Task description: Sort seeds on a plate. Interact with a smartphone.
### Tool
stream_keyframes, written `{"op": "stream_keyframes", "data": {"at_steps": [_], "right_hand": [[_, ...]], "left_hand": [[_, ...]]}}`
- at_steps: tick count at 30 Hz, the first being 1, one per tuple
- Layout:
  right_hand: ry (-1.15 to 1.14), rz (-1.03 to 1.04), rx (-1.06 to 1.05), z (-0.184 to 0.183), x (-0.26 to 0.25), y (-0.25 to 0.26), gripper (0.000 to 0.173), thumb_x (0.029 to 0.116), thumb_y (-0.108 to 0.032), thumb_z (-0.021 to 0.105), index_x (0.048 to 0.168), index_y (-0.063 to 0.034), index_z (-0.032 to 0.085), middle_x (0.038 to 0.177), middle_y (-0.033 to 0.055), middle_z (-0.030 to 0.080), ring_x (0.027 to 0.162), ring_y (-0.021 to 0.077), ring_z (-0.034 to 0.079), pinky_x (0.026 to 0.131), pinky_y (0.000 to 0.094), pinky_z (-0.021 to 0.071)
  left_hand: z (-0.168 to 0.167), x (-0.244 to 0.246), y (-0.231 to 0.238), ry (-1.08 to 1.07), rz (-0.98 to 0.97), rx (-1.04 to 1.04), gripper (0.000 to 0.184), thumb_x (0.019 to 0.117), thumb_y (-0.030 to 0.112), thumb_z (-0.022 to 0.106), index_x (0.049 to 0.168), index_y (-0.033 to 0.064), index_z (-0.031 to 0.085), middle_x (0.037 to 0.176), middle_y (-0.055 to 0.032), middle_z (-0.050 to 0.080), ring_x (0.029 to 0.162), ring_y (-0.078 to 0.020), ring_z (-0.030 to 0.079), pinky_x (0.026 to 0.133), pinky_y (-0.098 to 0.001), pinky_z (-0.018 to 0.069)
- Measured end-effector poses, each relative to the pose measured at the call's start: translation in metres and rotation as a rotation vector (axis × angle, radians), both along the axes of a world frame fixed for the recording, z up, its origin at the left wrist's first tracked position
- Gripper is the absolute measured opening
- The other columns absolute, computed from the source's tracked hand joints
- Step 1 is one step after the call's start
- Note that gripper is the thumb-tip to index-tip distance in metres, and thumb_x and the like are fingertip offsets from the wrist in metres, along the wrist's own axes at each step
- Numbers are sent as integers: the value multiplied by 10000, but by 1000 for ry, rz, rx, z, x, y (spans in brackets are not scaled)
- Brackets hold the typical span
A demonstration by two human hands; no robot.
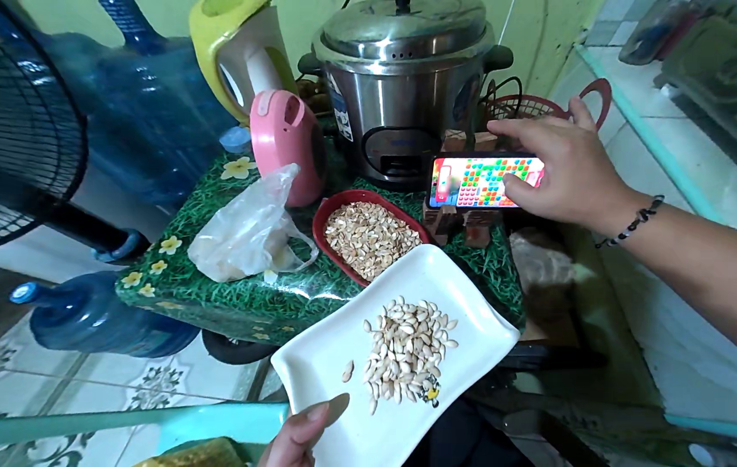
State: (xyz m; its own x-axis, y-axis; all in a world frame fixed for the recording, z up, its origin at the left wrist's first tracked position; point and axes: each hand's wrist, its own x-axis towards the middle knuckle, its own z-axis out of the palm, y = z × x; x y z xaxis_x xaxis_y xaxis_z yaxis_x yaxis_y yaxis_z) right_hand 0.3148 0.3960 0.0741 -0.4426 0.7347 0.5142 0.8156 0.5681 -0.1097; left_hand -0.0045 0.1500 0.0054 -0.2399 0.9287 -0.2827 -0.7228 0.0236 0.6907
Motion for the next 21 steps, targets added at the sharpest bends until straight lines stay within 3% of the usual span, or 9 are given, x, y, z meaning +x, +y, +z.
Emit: {"op": "stream_keyframes", "data": {"at_steps": [4,21], "right_hand": [[-14,4,-10,0,-2,-2,673,877,-326,573,1518,-136,498,1311,126,680,1276,371,600,1136,797,109],[-39,-85,49,-2,-19,-2,657,930,-491,586,1484,-142,541,1265,133,691,1261,387,602,1126,798,128]], "left_hand": [[1,1,0,3,2,-4,182,860,78,559,955,115,710,870,-82,767,800,-141,757,721,-348,637],[1,0,0,5,5,-8,193,877,81,554,926,115,737,862,-83,769,799,-139,757,728,-345,636]]}}
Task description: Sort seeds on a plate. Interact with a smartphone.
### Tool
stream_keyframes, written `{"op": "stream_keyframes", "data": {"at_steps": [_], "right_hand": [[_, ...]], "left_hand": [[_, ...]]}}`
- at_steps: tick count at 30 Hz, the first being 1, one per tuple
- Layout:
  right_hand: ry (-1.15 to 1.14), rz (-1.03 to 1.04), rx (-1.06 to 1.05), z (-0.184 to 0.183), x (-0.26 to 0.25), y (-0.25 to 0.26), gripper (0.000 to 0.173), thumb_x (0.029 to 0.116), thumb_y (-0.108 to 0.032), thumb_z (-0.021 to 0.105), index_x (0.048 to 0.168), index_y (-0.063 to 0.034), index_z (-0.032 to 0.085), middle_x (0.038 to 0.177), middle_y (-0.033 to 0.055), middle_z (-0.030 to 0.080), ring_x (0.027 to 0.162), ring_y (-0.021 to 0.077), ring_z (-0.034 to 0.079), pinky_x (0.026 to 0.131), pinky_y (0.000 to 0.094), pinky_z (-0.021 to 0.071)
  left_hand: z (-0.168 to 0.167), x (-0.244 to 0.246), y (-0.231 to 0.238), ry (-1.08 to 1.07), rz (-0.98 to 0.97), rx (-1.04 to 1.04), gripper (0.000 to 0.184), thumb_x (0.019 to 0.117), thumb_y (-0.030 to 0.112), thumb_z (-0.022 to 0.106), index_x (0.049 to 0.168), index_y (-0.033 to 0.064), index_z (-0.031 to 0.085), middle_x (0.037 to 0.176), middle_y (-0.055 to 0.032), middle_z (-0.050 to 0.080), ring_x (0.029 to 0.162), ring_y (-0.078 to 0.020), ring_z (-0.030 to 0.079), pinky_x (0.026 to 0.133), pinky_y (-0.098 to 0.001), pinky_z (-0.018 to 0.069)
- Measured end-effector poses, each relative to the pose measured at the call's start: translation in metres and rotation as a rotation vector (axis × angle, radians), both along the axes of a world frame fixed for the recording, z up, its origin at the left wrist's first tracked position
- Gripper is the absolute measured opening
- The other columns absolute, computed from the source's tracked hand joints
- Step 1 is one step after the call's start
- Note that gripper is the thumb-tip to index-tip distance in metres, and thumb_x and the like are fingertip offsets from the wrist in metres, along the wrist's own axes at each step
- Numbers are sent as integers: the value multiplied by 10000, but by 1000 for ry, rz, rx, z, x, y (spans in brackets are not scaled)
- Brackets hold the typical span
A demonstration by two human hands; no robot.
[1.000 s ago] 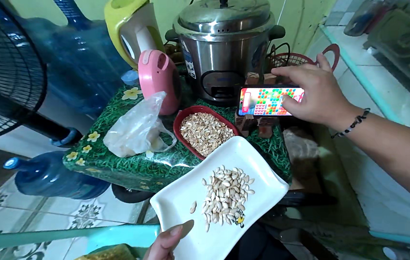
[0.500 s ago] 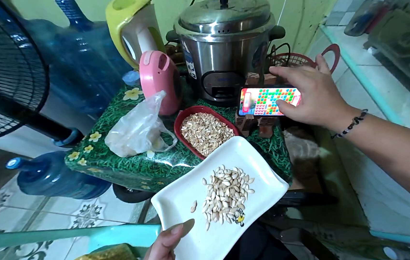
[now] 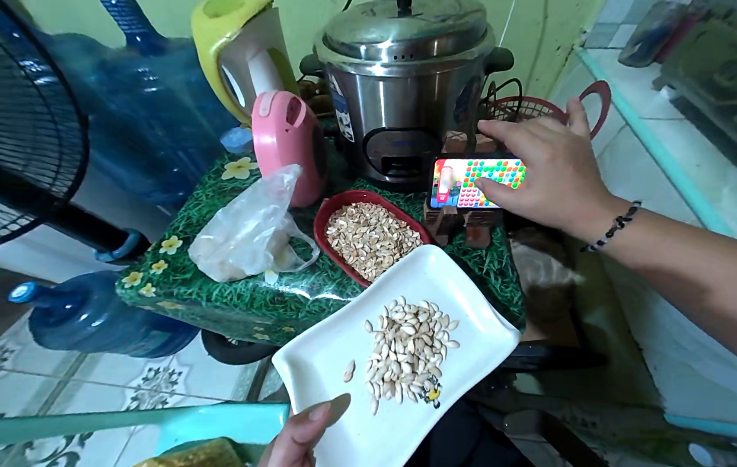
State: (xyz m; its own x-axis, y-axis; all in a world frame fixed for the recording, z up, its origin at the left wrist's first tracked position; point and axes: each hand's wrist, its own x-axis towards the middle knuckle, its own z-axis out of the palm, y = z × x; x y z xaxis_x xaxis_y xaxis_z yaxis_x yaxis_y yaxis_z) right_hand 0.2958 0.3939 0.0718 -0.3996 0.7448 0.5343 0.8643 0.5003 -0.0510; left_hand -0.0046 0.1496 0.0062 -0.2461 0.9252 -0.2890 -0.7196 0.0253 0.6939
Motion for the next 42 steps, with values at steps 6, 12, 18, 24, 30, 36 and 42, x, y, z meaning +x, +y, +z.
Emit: {"op": "stream_keyframes", "data": {"at_steps": [6,12,18,24,30,36,42], "right_hand": [[-11,-9,-23,1,-6,0,635,927,-455,597,1480,-147,550,1264,129,695,1263,389,601,1133,797,111],[-14,-3,-15,1,-8,1,604,931,-411,596,1467,-135,561,1252,136,699,1248,395,608,1130,796,123],[7,3,-12,1,-8,3,562,927,-334,525,1450,-137,580,1270,126,695,1266,380,603,1130,790,132],[8,29,-8,2,-5,4,545,931,-316,534,1441,-133,589,1270,130,696,1266,376,605,1127,794,133],[13,80,-10,4,2,6,568,891,-281,532,1432,-123,600,1283,125,694,1276,364,603,1128,793,134],[10,91,11,2,3,7,575,885,-291,543,1431,-121,600,1271,118,699,1257,352,616,1127,794,137],[13,98,7,3,3,6,606,859,-296,538,1435,-115,595,1270,121,697,1258,352,615,1125,796,131]], "left_hand": [[0,-1,-1,10,-5,5,202,870,79,558,911,130,750,857,-72,770,798,-125,754,730,-338,634],[0,-3,-1,-10,-9,19,183,870,81,571,961,118,725,877,-81,768,813,-140,757,734,-346,636],[0,-3,-1,-14,-6,8,179,856,76,573,963,111,713,870,-83,766,805,-145,757,723,-352,637],[-1,-4,-1,-19,-2,11,173,857,77,571,958,114,706,869,-78,765,805,-140,756,729,-350,636],[-1,-5,-1,-31,-12,25,164,859,89,582,959,113,710,868,-80,765,805,-143,756,730,-348,636],[0,-4,-1,-40,-12,31,169,855,82,590,944,110,731,866,-88,767,805,-144,758,730,-344,635],[-1,-4,-2,-34,-1,14,178,850,74,582,995,107,680,876,-84,762,807,-149,756,724,-354,637]]}}
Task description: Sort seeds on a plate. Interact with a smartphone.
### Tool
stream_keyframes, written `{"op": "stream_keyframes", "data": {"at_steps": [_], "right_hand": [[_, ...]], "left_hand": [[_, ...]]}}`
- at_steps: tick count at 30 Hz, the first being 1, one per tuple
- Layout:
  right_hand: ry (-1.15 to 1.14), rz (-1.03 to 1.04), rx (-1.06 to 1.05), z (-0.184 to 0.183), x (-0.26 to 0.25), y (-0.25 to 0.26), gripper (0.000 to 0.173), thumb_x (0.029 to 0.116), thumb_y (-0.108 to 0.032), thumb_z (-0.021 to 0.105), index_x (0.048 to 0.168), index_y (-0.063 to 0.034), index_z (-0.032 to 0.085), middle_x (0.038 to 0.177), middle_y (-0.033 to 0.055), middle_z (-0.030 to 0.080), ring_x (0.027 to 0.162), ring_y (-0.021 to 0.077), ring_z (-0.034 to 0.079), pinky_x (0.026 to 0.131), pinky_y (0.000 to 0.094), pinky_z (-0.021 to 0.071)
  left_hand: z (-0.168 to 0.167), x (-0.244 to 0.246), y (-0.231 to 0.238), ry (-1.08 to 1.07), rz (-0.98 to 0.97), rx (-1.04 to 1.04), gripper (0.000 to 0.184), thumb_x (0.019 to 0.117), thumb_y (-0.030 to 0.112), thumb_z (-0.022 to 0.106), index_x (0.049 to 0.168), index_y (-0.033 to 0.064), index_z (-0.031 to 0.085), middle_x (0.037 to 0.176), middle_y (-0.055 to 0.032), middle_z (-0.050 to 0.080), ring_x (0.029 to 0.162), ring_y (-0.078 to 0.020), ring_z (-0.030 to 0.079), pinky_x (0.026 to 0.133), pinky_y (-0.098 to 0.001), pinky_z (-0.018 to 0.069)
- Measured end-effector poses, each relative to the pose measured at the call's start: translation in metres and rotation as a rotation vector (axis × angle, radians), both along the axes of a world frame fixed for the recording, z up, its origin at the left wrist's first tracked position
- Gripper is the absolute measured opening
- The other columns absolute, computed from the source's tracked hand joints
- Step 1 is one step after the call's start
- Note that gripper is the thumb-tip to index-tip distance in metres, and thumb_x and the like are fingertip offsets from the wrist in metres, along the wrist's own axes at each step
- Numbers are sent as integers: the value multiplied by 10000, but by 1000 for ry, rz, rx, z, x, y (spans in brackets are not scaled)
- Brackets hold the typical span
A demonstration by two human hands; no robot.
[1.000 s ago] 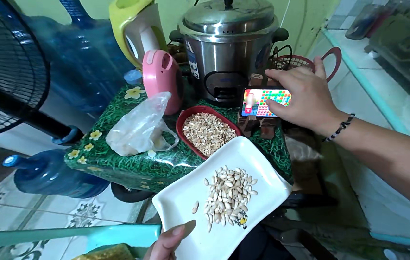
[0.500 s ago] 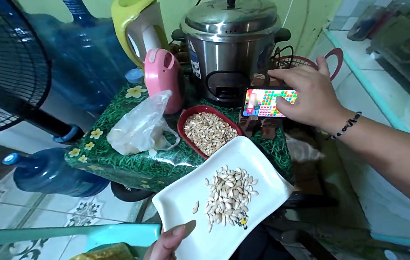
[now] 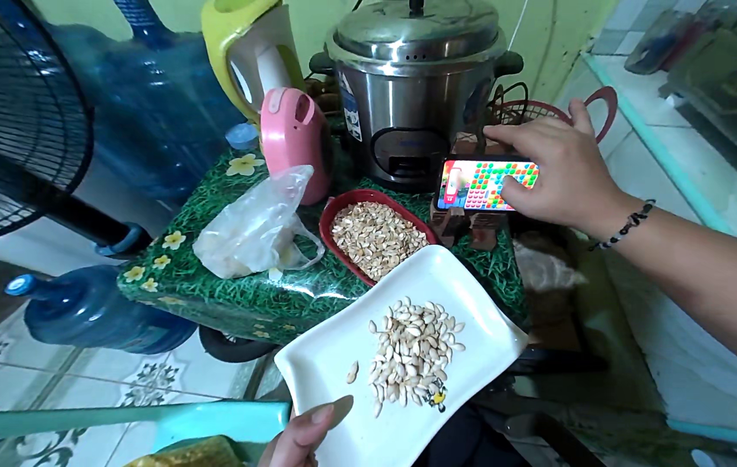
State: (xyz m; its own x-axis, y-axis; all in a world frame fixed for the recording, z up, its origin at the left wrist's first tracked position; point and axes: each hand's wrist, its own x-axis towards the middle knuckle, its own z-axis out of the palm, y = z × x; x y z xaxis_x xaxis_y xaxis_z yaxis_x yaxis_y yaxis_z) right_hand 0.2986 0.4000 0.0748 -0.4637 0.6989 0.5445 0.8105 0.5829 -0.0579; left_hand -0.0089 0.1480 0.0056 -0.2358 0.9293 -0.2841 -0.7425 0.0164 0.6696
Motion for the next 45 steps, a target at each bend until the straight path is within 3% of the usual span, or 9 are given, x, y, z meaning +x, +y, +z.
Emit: {"op": "stream_keyframes", "data": {"at_steps": [6,14,19,25,45], "right_hand": [[19,-42,-1,-1,-5,-1,536,964,-410,571,1412,-118,612,1252,118,708,1248,358,622,1137,785,141],[42,-91,-14,0,-12,-3,500,993,-426,574,1378,-113,630,1235,116,713,1232,356,630,1138,779,152],[36,-66,-54,1,-7,-1,483,976,-311,540,1414,-121,610,1286,113,694,1278,349,603,1148,779,123],[37,-17,-34,1,-2,-2,541,921,-278,516,1426,-106,602,1278,125,694,1267,354,608,1132,784,149],[34,0,-28,-2,-1,1,585,897,-341,576,1437,-116,592,1282,115,693,1269,346,608,1134,787,140]], "left_hand": [[0,0,0,15,2,-11,182,857,73,570,999,104,679,874,-86,763,806,-148,756,725,-357,637],[0,0,0,37,1,-22,201,853,71,558,1011,114,676,879,-74,763,811,-141,754,728,-351,636],[1,0,0,33,6,-25,200,857,70,550,1012,114,669,871,-72,762,805,-136,754,723,-351,637],[0,2,1,44,14,-28,200,855,63,544,994,116,678,868,-68,763,799,-133,753,723,-346,636],[-2,1,1,4,-13,6,173,854,81,583,981,108,697,876,-81,766,811,-150,757,733,-365,637]]}}
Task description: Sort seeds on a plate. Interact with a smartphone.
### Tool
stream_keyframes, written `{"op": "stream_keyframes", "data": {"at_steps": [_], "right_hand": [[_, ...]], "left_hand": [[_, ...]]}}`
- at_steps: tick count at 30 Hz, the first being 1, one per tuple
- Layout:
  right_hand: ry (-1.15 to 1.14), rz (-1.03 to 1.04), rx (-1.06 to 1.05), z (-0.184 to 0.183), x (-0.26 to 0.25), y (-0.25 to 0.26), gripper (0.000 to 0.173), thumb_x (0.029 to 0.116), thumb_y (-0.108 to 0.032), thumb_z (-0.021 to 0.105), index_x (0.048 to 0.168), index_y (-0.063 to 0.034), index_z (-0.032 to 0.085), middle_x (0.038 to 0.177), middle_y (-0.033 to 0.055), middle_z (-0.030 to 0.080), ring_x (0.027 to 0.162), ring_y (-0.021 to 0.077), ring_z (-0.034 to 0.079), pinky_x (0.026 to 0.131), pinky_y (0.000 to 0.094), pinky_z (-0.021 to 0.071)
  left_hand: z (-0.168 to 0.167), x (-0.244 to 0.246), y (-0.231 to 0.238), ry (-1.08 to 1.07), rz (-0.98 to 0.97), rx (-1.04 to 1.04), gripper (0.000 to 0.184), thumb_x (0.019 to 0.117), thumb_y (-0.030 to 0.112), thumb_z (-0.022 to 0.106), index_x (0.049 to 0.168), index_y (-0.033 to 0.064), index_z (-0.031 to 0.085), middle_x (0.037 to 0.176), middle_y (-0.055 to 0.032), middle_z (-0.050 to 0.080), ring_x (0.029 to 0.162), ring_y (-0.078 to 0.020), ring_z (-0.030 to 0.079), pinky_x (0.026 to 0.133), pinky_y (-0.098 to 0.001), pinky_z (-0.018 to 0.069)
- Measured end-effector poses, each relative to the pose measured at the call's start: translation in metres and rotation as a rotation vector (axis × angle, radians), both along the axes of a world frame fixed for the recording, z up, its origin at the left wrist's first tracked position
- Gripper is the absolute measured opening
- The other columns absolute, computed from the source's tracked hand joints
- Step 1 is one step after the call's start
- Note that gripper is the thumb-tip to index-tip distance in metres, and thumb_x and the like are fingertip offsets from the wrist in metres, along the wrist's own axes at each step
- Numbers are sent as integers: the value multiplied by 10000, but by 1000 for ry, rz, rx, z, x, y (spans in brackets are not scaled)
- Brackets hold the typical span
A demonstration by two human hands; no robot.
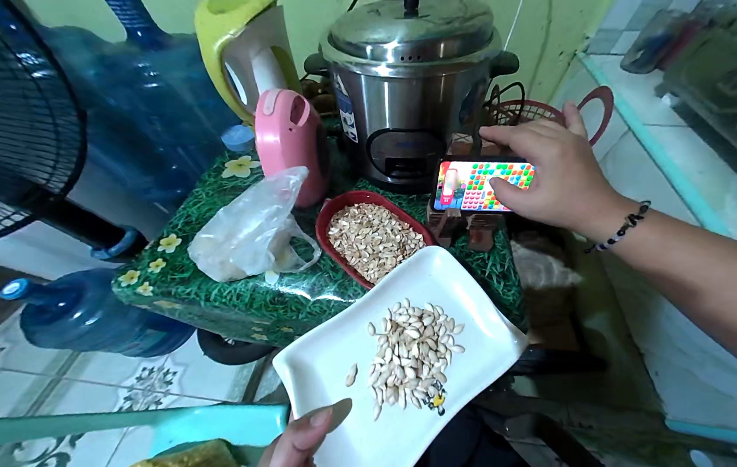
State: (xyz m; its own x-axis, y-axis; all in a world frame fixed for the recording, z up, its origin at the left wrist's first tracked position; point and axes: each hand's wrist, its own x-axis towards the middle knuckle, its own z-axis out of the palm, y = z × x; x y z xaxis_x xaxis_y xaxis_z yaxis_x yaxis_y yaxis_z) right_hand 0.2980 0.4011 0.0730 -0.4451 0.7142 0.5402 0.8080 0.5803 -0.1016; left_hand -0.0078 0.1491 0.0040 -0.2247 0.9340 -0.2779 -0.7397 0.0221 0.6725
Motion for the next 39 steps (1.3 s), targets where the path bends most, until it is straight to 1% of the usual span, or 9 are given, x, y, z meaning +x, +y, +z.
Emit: {"op": "stream_keyframes", "data": {"at_steps": [5,11,14,16,20,26,31,33,39], "right_hand": [[-7,-12,-1,-2,0,-1,608,902,-372,584,1457,-125,574,1293,110,689,1279,350,602,1132,794,126],[-7,-25,8,-1,-2,-2,561,946,-378,584,1447,-124,583,1274,117,696,1268,358,608,1127,798,137],[5,-25,21,-1,-4,-2,539,949,-366,592,1429,-122,600,1259,113,703,1256,352,618,1129,792,144],[1,-23,18,-1,-4,-2,534,952,-362,586,1427,-117,600,1265,111,702,1264,348,614,1131,790,141],[-5,-30,11,-1,-3,-2,548,939,-366,580,1429,-122,598,1282,112,694,1274,354,606,1129,789,149],[7,-31,9,0,-4,-1,539,940,-364,583,1418,-116,609,1265,116,700,1259,353,614,1130,792,141],[-5,-25,14,-2,-3,0,586,889,-345,576,1429,-121,597,1280,108,695,1262,350,612,1124,795,145],[-6,-22,9,-1,-2,-1,596,885,-356,579,1434,-123,594,1282,109,694,1263,353,610,1123,796,143],[0,-33,26,-2,-4,-1,553,933,-389,606,1419,-126,608,1278,106,699,1262,354,614,1123,792,163]], "left_hand": [[1,0,-1,12,8,-11,169,852,79,578,966,115,698,863,-77,765,801,-143,757,724,-351,637],[0,1,0,0,9,3,169,851,73,581,968,110,698,866,-84,765,801,-146,757,725,-357,638],[0,1,0,2,10,-4,162,845,81,594,947,108,717,861,-85,766,799,-146,757,725,-354,637],[0,0,0,1,3,1,160,851,86,597,957,109,714,869,-87,766,805,-148,758,729,-355,637],[2,0,0,3,1,-11,172,859,77,574,968,113,702,870,-84,767,802,-149,758,725,-356,638],[1,-1,-1,9,-2,-17,165,849,87,596,975,113,700,876,-84,764,808,-148,755,728,-360,637],[1,-1,0,13,1,-24,175,854,84,574,967,110,705,871,-81,765,804,-145,756,726,-351,636],[1,-1,0,10,3,-25,172,854,84,578,968,109,704,869,-83,764,804,-148,756,726,-355,636],[2,1,0,25,17,-44,191,852,74,559,1003,112,669,865,-76,761,797,-140,754,715,-349,637]]}}
